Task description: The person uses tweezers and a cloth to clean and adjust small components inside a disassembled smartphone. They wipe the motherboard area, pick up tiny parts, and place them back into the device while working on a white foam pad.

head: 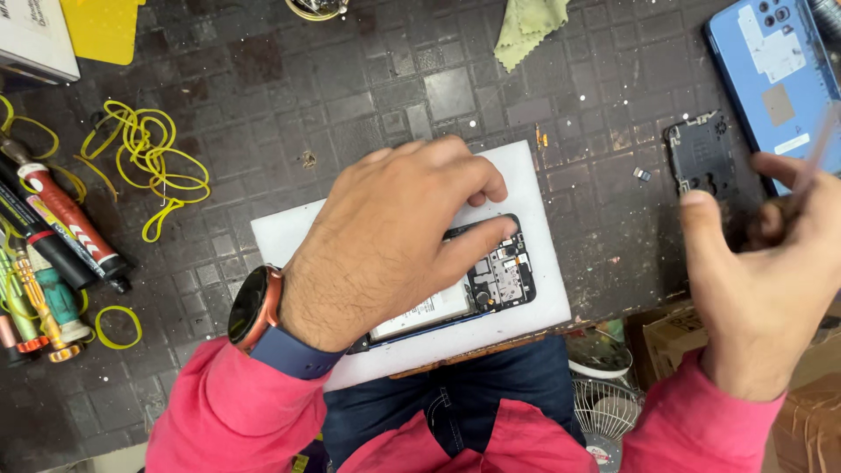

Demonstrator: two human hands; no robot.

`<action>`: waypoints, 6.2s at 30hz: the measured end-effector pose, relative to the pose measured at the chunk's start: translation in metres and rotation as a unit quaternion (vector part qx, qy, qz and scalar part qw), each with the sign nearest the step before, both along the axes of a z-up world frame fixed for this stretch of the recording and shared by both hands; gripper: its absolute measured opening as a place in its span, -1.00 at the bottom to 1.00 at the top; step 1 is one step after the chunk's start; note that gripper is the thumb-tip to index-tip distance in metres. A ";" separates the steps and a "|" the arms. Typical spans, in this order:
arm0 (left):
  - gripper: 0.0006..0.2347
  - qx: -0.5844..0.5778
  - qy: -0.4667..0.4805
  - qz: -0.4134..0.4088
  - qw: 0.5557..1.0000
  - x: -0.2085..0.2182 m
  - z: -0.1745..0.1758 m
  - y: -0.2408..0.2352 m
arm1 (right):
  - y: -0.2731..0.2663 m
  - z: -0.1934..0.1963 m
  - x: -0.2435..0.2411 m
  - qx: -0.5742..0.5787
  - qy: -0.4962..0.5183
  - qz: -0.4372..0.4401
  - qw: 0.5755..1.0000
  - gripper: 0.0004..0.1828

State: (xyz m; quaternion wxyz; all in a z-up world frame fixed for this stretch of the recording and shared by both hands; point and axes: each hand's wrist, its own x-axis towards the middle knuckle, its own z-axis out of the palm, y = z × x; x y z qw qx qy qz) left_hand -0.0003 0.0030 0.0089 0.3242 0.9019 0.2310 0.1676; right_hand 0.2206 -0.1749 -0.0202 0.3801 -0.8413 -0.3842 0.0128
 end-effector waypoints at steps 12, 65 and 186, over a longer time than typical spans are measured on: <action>-0.72 -0.001 0.017 0.042 0.999 0.000 0.001 0.004 | 0.001 -0.036 0.012 -0.049 -0.134 -0.086 0.986 -0.79; -0.52 0.184 0.043 0.117 0.975 -0.008 -0.035 0.051 | 0.028 -0.010 -0.017 0.049 -0.050 -0.106 0.992 -0.81; -0.87 -0.175 -0.034 -0.070 0.982 -0.002 -0.006 0.021 | 0.013 -0.031 -0.070 0.275 0.376 0.116 0.877 -0.73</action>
